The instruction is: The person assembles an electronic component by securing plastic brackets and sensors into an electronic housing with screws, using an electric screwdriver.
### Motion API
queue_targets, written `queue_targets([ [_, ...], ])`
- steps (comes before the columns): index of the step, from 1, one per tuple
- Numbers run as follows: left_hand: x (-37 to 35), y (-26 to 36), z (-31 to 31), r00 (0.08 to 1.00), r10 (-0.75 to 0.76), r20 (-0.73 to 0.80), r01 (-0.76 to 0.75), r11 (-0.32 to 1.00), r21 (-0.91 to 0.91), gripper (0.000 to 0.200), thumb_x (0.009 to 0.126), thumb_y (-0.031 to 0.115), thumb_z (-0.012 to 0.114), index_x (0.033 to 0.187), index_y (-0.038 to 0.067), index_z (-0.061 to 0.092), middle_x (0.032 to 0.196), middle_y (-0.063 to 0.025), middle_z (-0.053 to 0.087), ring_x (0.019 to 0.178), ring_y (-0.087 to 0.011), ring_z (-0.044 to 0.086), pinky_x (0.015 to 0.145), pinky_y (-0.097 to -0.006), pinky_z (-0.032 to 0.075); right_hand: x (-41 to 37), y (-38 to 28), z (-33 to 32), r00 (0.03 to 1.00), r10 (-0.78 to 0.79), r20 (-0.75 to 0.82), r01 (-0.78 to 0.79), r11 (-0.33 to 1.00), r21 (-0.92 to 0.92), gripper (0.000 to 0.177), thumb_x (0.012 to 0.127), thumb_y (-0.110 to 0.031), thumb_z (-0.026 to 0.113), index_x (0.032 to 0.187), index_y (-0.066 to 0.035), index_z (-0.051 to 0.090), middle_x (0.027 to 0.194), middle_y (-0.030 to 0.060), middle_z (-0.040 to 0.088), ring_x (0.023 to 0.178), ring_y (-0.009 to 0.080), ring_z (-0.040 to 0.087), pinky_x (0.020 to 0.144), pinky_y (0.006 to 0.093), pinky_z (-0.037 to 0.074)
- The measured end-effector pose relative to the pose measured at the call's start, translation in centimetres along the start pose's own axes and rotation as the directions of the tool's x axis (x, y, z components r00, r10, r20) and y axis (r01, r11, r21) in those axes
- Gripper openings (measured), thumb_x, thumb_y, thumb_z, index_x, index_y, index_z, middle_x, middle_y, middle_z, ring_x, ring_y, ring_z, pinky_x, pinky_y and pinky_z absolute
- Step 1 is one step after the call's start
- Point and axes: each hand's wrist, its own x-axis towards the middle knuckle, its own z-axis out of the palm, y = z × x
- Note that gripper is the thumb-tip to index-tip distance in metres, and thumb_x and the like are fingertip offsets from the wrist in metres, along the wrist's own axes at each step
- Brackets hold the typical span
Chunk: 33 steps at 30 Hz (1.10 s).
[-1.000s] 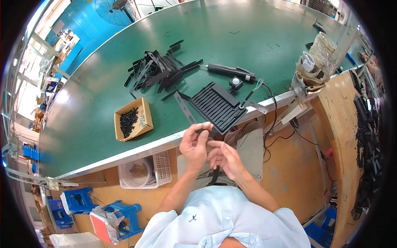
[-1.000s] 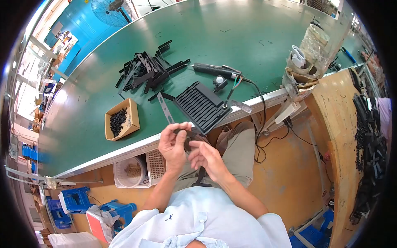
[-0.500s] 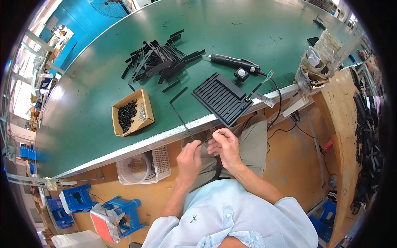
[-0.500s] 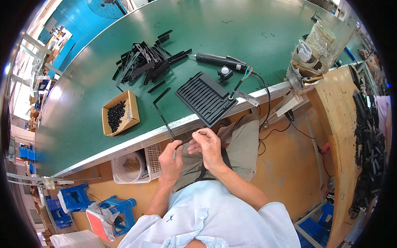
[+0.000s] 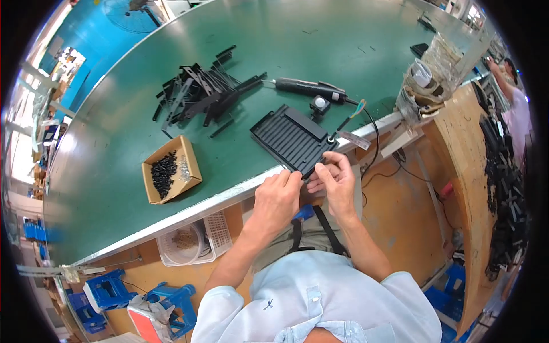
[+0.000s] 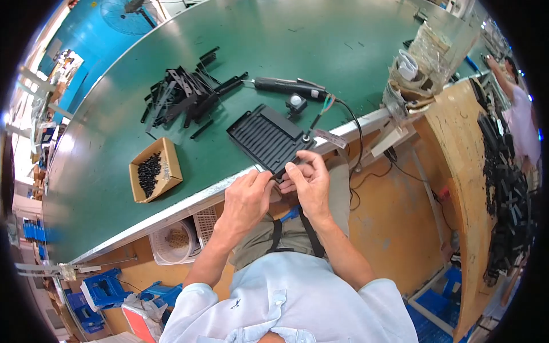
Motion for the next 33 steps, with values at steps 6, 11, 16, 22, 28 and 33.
queue_targets([
  [6,1.1,-1.0,1.5,0.987,0.159,-0.031,-0.157,0.985,0.067,0.021,0.082,0.011,0.08,0.099,0.009,0.068,0.08,-0.0037,0.054,0.078,-0.023,0.059,0.067,-0.0379,0.046,0.3,2.2,-3.3,0.999,-0.039,-0.03,0.039,0.999,-0.022,0.039,0.1,-0.014,0.072,0.129,-0.001,0.05,0.094,0.0083,0.067,0.073,0.0125,0.068,0.061,0.0249,0.059],
  [11,1.8,-1.6,2.0,0.972,0.191,-0.14,-0.195,0.981,-0.015,0.024,0.075,0.011,0.08,0.097,0.007,0.07,0.102,-0.01,0.062,0.099,-0.0319,0.062,0.081,-0.0416,0.051,0.9,1.7,-2.2,0.999,-0.038,0.031,0.04,0.996,-0.084,0.035,0.101,-0.009,0.069,0.129,-0.001,0.049,0.105,0.0111,0.065,0.084,0.0151,0.07,0.072,0.0283,0.063],
  [16,2.2,-3.5,3.8,0.974,0.129,-0.189,-0.146,0.986,-0.082,0.026,0.076,0.011,0.078,0.099,0.005,0.07,0.108,-0.0106,0.064,0.108,-0.0333,0.062,0.091,-0.0451,0.052,2.5,3.1,-1.0,0.995,-0.024,0.094,0.034,0.994,-0.104,0.033,0.103,-0.004,0.063,0.13,-0.001,0.044,0.105,0.0108,0.064,0.086,0.0163,0.071,0.074,0.0293,0.063],
  [22,-0.3,-5.7,-3.1,0.949,0.111,-0.294,-0.133,0.989,-0.058,0.029,0.073,0.008,0.084,0.1,0.007,0.073,0.105,-0.0087,0.068,0.104,-0.03,0.064,0.09,-0.047,0.052,1.4,4.0,-4.2,0.996,-0.016,0.09,0.04,0.961,-0.273,0.027,0.102,-0.007,0.065,0.124,-0.001,0.051,0.097,0.0092,0.066,0.079,0.0156,0.069,0.067,0.0281,0.058],
  [28,-4.4,-16.4,-15.3,0.888,-0.267,-0.375,0.348,0.923,0.166,0.01,0.087,0.0,0.074,0.096,0.002,0.075,0.085,-0.0103,0.07,0.076,-0.0261,0.067,0.069,-0.0359,0.053,-1.7,6.1,-9.2,0.989,0.135,0.066,-0.106,0.939,-0.328,0.012,0.102,-0.008,0.066,0.109,-0.001,0.06,0.09,0.0066,0.066,0.072,0.0134,0.066,0.066,0.0274,0.056],
  [33,-4.4,-21.4,-16.0,0.882,-0.46,-0.101,0.471,0.849,0.24,0.014,0.09,0.012,0.073,0.1,0.003,0.076,0.088,-0.0134,0.07,0.078,-0.0297,0.068,0.075,-0.0404,0.054,-1.3,4.3,-9.2,0.989,0.11,0.096,-0.058,0.902,-0.427,0.009,0.101,-0.007,0.067,0.103,-0.001,0.061,0.084,0.0042,0.065,0.072,0.0122,0.066,0.067,0.0271,0.056],
])
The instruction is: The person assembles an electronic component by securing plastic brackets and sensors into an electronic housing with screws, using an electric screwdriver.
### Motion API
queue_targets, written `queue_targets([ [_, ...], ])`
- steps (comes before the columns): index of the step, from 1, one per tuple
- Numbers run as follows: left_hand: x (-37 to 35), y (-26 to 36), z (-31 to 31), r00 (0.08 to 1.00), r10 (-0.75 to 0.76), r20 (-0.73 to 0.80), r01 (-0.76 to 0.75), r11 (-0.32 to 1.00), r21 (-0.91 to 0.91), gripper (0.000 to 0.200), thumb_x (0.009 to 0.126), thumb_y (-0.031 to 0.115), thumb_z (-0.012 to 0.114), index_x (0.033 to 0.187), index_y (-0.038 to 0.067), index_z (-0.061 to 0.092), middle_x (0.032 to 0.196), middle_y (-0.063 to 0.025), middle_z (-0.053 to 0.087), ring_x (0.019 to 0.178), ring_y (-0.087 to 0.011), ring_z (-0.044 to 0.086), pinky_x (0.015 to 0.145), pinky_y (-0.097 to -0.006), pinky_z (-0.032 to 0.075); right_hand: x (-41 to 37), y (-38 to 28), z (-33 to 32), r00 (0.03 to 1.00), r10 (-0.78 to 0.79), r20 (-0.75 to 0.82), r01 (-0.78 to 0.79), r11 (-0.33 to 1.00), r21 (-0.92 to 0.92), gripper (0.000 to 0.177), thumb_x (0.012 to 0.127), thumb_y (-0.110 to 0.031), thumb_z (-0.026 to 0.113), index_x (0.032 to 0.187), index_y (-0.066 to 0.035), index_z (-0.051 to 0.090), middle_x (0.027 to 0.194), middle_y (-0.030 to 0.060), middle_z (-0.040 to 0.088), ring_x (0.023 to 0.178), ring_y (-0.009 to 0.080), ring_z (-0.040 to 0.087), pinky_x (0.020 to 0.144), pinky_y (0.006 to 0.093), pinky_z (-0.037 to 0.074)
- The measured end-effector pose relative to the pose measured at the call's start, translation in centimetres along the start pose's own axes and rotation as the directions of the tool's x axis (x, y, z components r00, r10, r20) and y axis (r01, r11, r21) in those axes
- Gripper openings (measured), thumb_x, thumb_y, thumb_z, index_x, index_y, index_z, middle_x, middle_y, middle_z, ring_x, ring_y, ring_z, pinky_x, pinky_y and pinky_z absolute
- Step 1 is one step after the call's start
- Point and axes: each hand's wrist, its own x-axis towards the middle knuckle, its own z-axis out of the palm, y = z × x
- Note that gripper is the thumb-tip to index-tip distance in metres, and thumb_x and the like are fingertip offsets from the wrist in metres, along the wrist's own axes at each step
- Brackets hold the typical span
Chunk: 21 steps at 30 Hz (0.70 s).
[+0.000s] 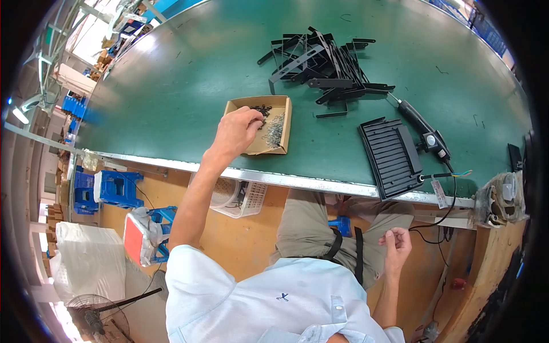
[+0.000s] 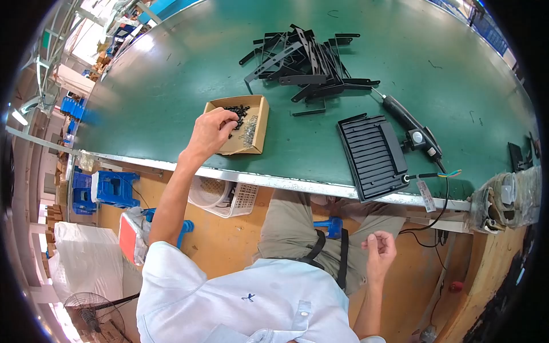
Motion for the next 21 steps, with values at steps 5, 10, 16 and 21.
queue_targets([
  [5,1.5,-1.6,1.7,0.99,0.019,0.138,-0.039,0.988,0.147,0.017,0.088,0.016,0.068,0.098,0.004,0.075,0.094,-0.0168,0.068,0.093,-0.0389,0.068,0.085,-0.0492,0.054,1.5,-4.7,-2.8,0.991,-0.131,-0.034,0.126,0.984,-0.127,0.007,0.1,-0.005,0.067,0.102,-0.001,0.062,0.085,0.0022,0.063,0.075,0.0112,0.065,0.071,0.0263,0.054],
  [10,1.6,-1.7,2.2,0.996,0.027,0.083,-0.031,0.998,0.05,0.008,0.087,0.008,0.07,0.092,0.003,0.074,0.088,-0.015,0.066,0.085,-0.0359,0.067,0.078,-0.0448,0.052,4.9,-9.9,-5.9,0.96,-0.278,-0.039,0.269,0.951,-0.152,0.007,0.1,-0.003,0.068,0.103,0.0,0.063,0.088,0.0026,0.067,0.076,0.0092,0.066,0.07,0.0247,0.054],
  [16,1.5,-1.1,2.2,0.99,0.101,0.101,-0.11,0.99,0.085,0.007,0.09,0.007,0.07,0.093,0.002,0.074,0.091,-0.0132,0.065,0.087,-0.0356,0.066,0.079,-0.0453,0.052,13.8,-16.1,-7.6,0.836,-0.548,0.039,0.448,0.638,-0.626,0.024,0.093,-0.007,0.073,0.116,0.0,0.068,0.1,0.0086,0.074,0.086,0.0177,0.07,0.077,0.0317,0.056],
  [21,1.5,-2.3,1.7,0.975,0.157,0.157,-0.177,0.977,0.119,0.013,0.092,0.009,0.066,0.104,0.006,0.07,0.102,-0.0134,0.063,0.093,-0.0386,0.066,0.079,-0.0488,0.053,21.1,-17.1,-6.7,0.744,-0.478,0.467,0.622,0.241,-0.745,0.052,0.086,-0.011,0.076,0.134,0.001,0.061,0.131,0.0215,0.066,0.124,0.0382,0.062,0.104,0.045,0.051],
])
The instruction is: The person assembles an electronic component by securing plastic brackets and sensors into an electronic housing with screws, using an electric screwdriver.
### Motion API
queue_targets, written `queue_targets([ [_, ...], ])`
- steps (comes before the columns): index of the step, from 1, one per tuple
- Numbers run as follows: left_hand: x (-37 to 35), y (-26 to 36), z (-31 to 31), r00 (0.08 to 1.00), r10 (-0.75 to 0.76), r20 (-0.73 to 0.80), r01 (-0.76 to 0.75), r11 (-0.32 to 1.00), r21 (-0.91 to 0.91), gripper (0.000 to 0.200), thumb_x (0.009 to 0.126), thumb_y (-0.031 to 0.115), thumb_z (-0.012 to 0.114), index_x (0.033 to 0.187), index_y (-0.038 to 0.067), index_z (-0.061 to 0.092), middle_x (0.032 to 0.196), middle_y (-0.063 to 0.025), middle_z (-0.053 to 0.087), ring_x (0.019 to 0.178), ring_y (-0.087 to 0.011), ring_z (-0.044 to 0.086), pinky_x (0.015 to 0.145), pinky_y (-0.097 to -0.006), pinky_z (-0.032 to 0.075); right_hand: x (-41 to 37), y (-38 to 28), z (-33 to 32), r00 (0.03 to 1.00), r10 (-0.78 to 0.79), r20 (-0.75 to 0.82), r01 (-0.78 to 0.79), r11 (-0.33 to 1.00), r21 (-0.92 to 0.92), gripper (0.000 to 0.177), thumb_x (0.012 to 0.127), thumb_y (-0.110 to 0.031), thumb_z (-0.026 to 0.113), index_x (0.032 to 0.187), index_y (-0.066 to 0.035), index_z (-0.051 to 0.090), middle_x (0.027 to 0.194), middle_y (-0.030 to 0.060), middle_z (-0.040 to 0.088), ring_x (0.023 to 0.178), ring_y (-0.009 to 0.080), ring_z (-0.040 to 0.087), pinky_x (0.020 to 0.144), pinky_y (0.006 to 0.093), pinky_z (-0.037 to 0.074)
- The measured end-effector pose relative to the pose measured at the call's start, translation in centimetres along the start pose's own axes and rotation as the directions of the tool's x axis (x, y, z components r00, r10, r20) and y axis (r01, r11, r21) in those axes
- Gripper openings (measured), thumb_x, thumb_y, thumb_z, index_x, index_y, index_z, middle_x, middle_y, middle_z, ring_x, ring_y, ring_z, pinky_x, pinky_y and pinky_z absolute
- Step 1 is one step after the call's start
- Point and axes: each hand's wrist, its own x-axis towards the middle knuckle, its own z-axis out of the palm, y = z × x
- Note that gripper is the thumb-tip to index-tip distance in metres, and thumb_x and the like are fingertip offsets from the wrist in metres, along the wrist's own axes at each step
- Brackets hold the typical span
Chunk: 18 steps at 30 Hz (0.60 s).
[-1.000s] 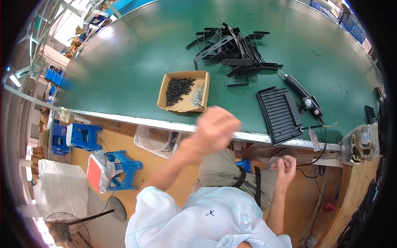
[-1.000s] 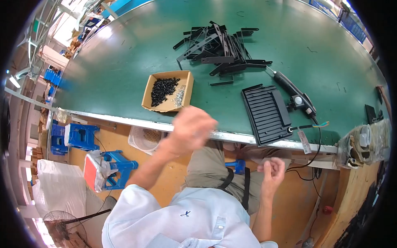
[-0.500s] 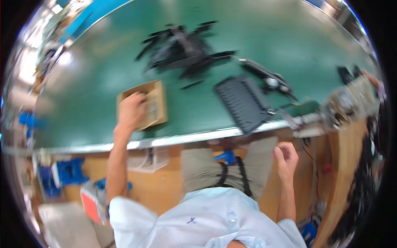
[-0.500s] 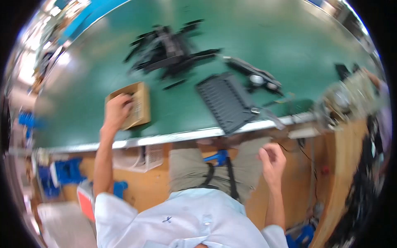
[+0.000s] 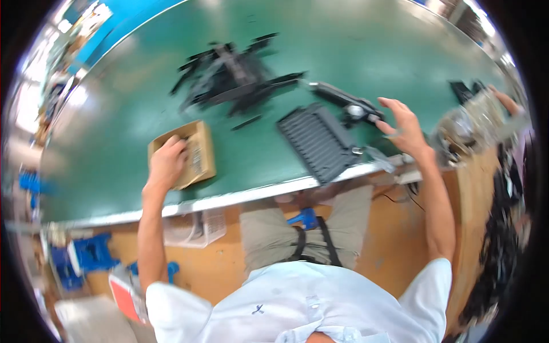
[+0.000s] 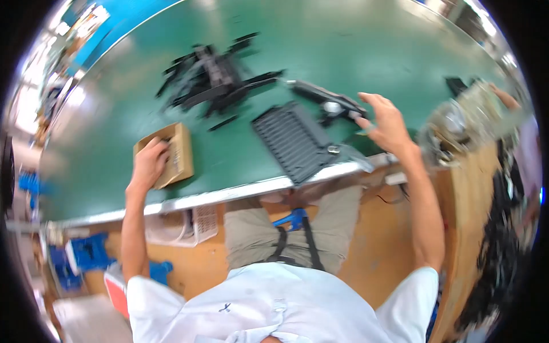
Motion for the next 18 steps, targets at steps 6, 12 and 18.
queue_targets([
  [6,-0.7,-0.3,-1.2,0.965,-0.207,-0.161,0.17,0.961,-0.217,0.009,0.095,0.003,0.066,0.103,0.0,0.067,0.092,-0.0132,0.07,0.085,-0.0267,0.071,0.077,-0.0377,0.056,3.7,1.1,3.8,0.989,-0.015,0.144,0.005,0.997,0.071,0.062,0.076,-0.013,0.075,0.135,-0.002,0.058,0.11,0.025,0.069,0.104,0.0449,0.066,0.094,0.0471,0.052],
  [12,-1.3,-0.8,-2.2,0.826,-0.518,-0.222,0.095,0.517,-0.851,0.007,0.097,0.0,0.066,0.103,-0.004,0.068,0.096,-0.0121,0.076,0.084,-0.0152,0.073,0.077,-0.0294,0.06,5.3,1.6,3.6,0.899,0.241,0.366,-0.306,0.943,0.133,0.041,0.073,-0.009,0.07,0.113,0.0,0.062,0.082,0.0146,0.065,0.075,0.0295,0.065,0.071,0.0394,0.053],
  [18,-2.2,4.9,-3.3,0.854,-0.457,-0.248,-0.03,0.432,-0.901,0.008,0.097,-0.001,0.067,0.104,-0.005,0.07,0.091,-0.0074,0.068,0.081,-0.0148,0.066,0.078,-0.0285,0.054,1.0,2.5,1.8,0.842,0.387,0.375,-0.539,0.6,0.591,0.033,0.078,-0.006,0.069,0.109,-0.002,0.061,0.073,0.0,0.052,0.052,0.0093,0.05,0.044,0.026,0.038],
])
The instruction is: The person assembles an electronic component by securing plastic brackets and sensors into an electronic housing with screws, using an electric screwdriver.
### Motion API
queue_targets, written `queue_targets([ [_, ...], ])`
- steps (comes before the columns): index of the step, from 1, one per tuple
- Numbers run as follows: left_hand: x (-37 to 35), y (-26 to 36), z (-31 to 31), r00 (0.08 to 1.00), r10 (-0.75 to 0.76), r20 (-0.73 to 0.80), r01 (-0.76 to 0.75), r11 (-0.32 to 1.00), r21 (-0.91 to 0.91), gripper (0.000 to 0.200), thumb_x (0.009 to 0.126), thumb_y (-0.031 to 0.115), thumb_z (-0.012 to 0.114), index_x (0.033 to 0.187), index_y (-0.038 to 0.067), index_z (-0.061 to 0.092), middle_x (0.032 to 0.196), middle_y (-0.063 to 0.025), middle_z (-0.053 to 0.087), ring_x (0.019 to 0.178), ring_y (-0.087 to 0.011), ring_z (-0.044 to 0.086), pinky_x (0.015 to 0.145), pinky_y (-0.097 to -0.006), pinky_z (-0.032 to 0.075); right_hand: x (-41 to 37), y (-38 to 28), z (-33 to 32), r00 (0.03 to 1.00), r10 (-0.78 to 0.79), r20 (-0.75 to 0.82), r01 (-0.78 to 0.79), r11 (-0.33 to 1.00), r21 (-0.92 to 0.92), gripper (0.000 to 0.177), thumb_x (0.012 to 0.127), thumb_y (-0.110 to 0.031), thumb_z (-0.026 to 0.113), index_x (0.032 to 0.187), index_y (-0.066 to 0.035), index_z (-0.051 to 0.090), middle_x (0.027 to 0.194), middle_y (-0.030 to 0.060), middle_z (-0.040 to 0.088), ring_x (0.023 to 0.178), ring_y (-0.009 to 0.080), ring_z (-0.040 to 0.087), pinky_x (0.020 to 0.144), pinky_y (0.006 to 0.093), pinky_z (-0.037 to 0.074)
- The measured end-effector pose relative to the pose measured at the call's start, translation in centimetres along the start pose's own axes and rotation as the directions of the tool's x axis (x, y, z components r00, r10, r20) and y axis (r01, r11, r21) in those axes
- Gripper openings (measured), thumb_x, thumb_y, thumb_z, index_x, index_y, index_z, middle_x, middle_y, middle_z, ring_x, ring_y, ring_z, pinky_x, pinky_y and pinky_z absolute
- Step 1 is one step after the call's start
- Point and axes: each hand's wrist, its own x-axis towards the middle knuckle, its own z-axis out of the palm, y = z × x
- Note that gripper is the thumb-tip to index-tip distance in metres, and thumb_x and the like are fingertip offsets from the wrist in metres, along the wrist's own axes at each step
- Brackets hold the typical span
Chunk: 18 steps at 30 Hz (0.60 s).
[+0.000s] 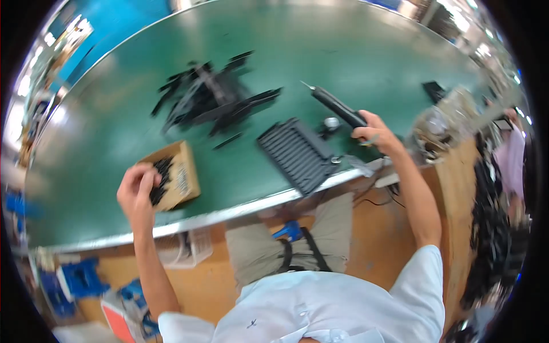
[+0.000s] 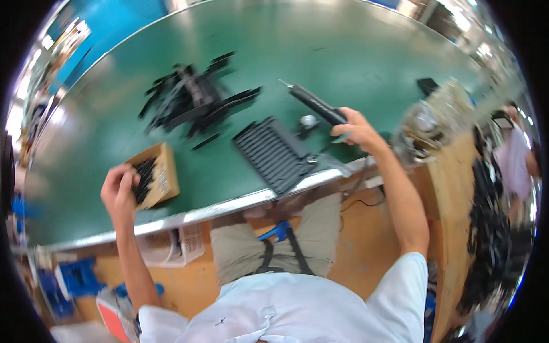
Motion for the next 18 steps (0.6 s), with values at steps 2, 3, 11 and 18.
queue_targets([
  [2,-1.5,0.1,2.4,0.997,-0.019,0.079,0.022,0.999,-0.039,0.015,0.1,0.002,0.063,0.114,-0.004,0.067,0.091,-0.0073,0.067,0.081,-0.0137,0.063,0.074,-0.0274,0.052,-2.5,0.3,-0.8,0.998,0.049,-0.041,-0.039,0.973,0.227,0.026,0.082,-0.008,0.071,0.105,-0.005,0.058,0.073,-0.0013,0.051,0.051,0.0078,0.049,0.043,0.0251,0.036],
  [3,-2.1,1.0,4.5,0.994,-0.027,0.101,0.037,0.994,-0.099,0.017,0.101,0.002,0.063,0.116,-0.003,0.066,0.091,-0.0073,0.067,0.081,-0.0134,0.063,0.073,-0.027,0.052,-4.0,0.1,-1.2,0.997,0.014,-0.074,0.006,0.963,0.268,0.024,0.085,-0.01,0.072,0.103,-0.006,0.056,0.073,-0.0014,0.052,0.051,0.0075,0.049,0.043,0.0245,0.036],
  [11,-6.8,0.8,17.0,0.881,-0.105,0.461,0.306,0.87,-0.386,0.014,0.1,0.001,0.065,0.111,-0.006,0.071,0.092,-0.0127,0.071,0.073,-0.0194,0.068,0.067,-0.0319,0.058,-17.3,1.8,0.9,0.973,-0.034,-0.229,0.21,0.54,0.815,0.051,0.109,-0.051,0.048,0.134,-0.007,0.053,0.088,0.0096,0.061,0.055,0.015,0.057,0.041,0.0262,0.044],
  [18,-7.1,0.3,20.3,0.805,-0.215,0.553,0.512,0.724,-0.464,0.019,0.101,0.007,0.069,0.115,-0.005,0.069,0.092,-0.0137,0.073,0.076,-0.0198,0.072,0.07,-0.032,0.06,-23.8,4.8,6.7,0.973,-0.034,-0.228,0.213,0.517,0.829,0.068,0.099,-0.051,0.068,0.141,-0.002,0.047,0.084,0.0091,0.059,0.054,0.0138,0.057,0.04,0.026,0.044],
])
